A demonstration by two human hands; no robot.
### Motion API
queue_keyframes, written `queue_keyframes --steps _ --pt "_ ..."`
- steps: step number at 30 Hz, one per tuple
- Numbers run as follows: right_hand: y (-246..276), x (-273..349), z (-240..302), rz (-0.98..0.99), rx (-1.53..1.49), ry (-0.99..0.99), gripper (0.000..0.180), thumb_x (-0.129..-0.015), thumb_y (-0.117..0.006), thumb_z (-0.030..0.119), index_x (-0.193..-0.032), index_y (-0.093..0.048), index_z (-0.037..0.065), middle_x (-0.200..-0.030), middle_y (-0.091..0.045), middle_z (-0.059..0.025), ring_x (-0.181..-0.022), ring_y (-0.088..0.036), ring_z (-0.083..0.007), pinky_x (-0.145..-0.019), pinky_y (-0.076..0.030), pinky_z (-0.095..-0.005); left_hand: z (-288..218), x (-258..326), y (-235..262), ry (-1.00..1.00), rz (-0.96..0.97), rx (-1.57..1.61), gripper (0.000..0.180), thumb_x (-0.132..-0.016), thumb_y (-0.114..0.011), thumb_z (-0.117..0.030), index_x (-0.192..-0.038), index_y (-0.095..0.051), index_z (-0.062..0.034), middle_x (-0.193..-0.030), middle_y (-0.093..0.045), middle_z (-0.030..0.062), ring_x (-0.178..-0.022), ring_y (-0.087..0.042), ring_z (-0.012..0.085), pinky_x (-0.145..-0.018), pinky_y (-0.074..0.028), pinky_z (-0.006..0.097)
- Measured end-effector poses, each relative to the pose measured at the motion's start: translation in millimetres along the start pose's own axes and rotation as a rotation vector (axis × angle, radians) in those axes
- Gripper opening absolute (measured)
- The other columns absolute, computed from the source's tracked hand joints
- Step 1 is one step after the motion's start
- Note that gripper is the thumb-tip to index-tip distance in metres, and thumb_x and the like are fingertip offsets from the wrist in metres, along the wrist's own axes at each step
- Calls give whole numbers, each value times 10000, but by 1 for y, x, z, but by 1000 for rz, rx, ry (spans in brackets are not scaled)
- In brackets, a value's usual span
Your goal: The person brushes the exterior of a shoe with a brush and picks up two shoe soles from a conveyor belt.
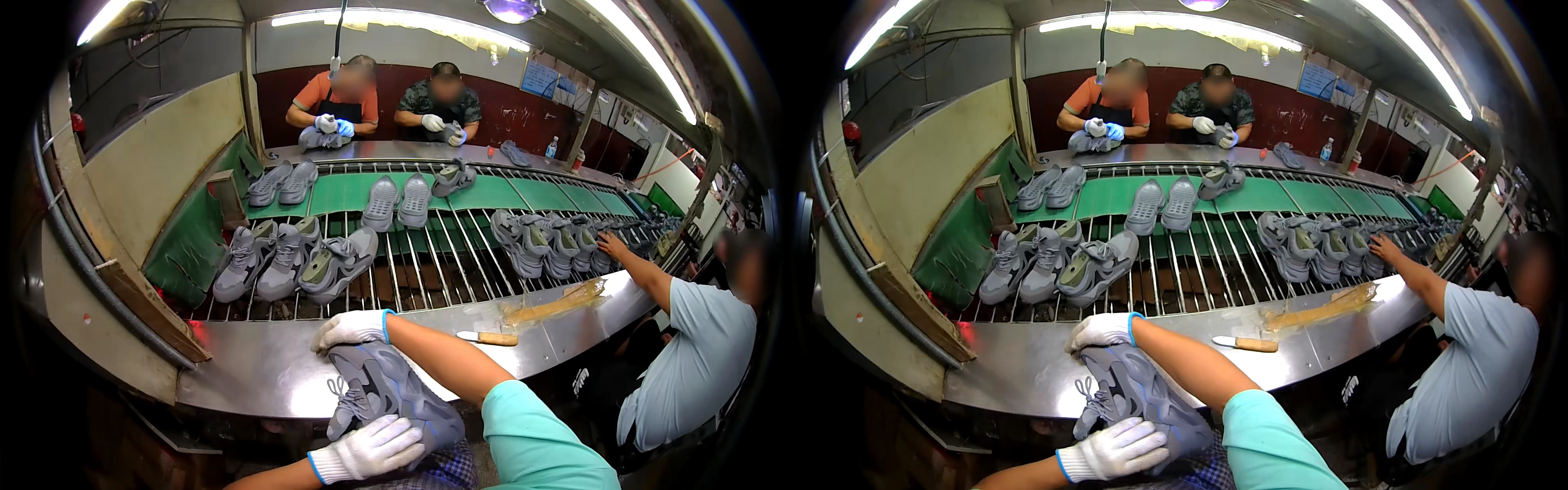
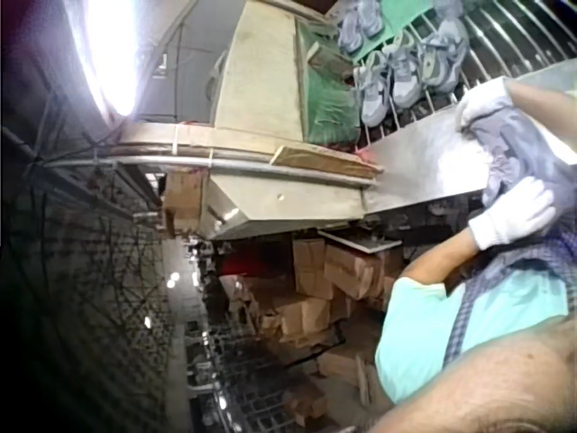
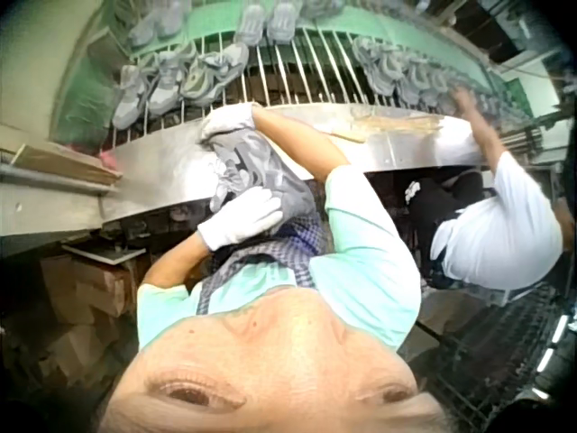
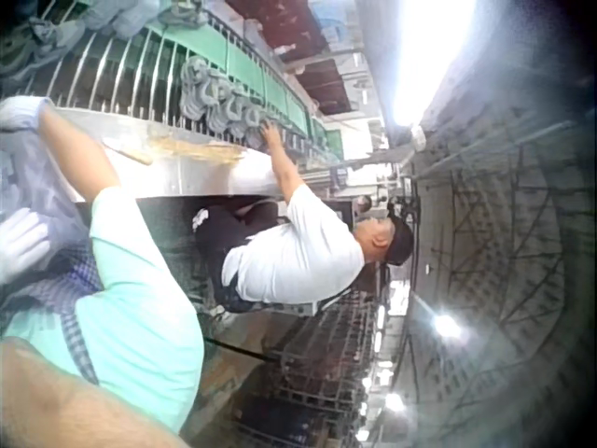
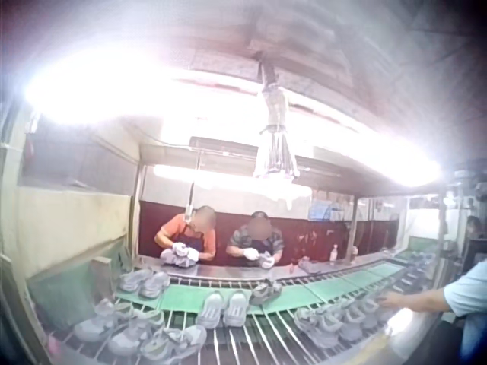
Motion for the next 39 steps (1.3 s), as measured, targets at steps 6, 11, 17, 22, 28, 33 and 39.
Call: queue_keyframes --steps 6,11,17,22,28,33,39 --pt "-32 65 14 -240 -81 32 566 -1018 -605 268 -1516 -586 0 -1575 -578 -147 -1495 -476 -247 -1271 -331 -384 -10 33 2 -16 13 -5 378 -884 -670 -235 -1244 -748 -155 -1322 -705 80 -1181 -700 265 -1041 -580 426" --pt "-97 158 13 -468 -110 -158 936 -1014 -673 501 -1698 -247 26 -1659 -429 -258 -1520 -443 -338 -1248 -378 -444 -14 22 1 -47 26 66 420 -901 -648 -248 -1290 -743 -122 -1349 -709 123 -1188 -711 284 -1051 -585 436" --pt "-200 251 5 -486 -989 -244 1013 -981 -764 421 -1676 -214 -70 -1635 -453 -224 -1487 -495 -295 -1257 -389 -430 15 0 26 -45 66 209 462 -899 -653 -237 -1334 -719 -95 -1338 -686 131 -1204 -676 300 -1081 -545 468" --pt "-238 242 -23 -666 -1621 84 861 -983 -680 370 -1659 -287 7 -1584 -500 -255 -1392 -578 -437 -1166 -482 -648 45 -23 36 58 182 142 473 -874 -767 -352 -1281 -704 -120 -1323 -672 104 -1226 -637 337 -1080 -516 519" --pt "-129 257 3 -828 -1321 177 749 -1052 -438 488 -1652 -321 56 -1554 -531 -282 -1357 -590 -505 -1074 -527 -701 83 -15 45 344 -173 160 590 -682 -892 -116 -1232 -694 -34 -1194 -711 180 -1079 -712 401 -946 -604 489" --pt "64 374 -40 -1377 -586 -137 558 -1014 -674 316 -1472 -554 22 -1351 -665 -166 -1185 -690 -373 -989 -604 -531 140 76 8 758 -336 144 456 -850 -839 -166 -1263 -700 -30 -1234 -737 196 -1101 -726 392 -965 -601 454" --pt "129 310 7 -1518 1181 -426 620 -887 -794 220 -1447 -598 38 -1348 -652 -234 -1225 -666 -395 -1072 -536 -466 198 115 -31 1117 -317 176 448 -925 -769 -272 -1303 -717 -37 -1248 -737 193 -1149 -716 381 -1010 -580 443"
Point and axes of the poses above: each hand's wrist, its own x-axis away from the middle knuckle, its own y-axis out of the back of the hand, z = x × y, the point moved 2 cm from there along -x, towards the middle knuckle
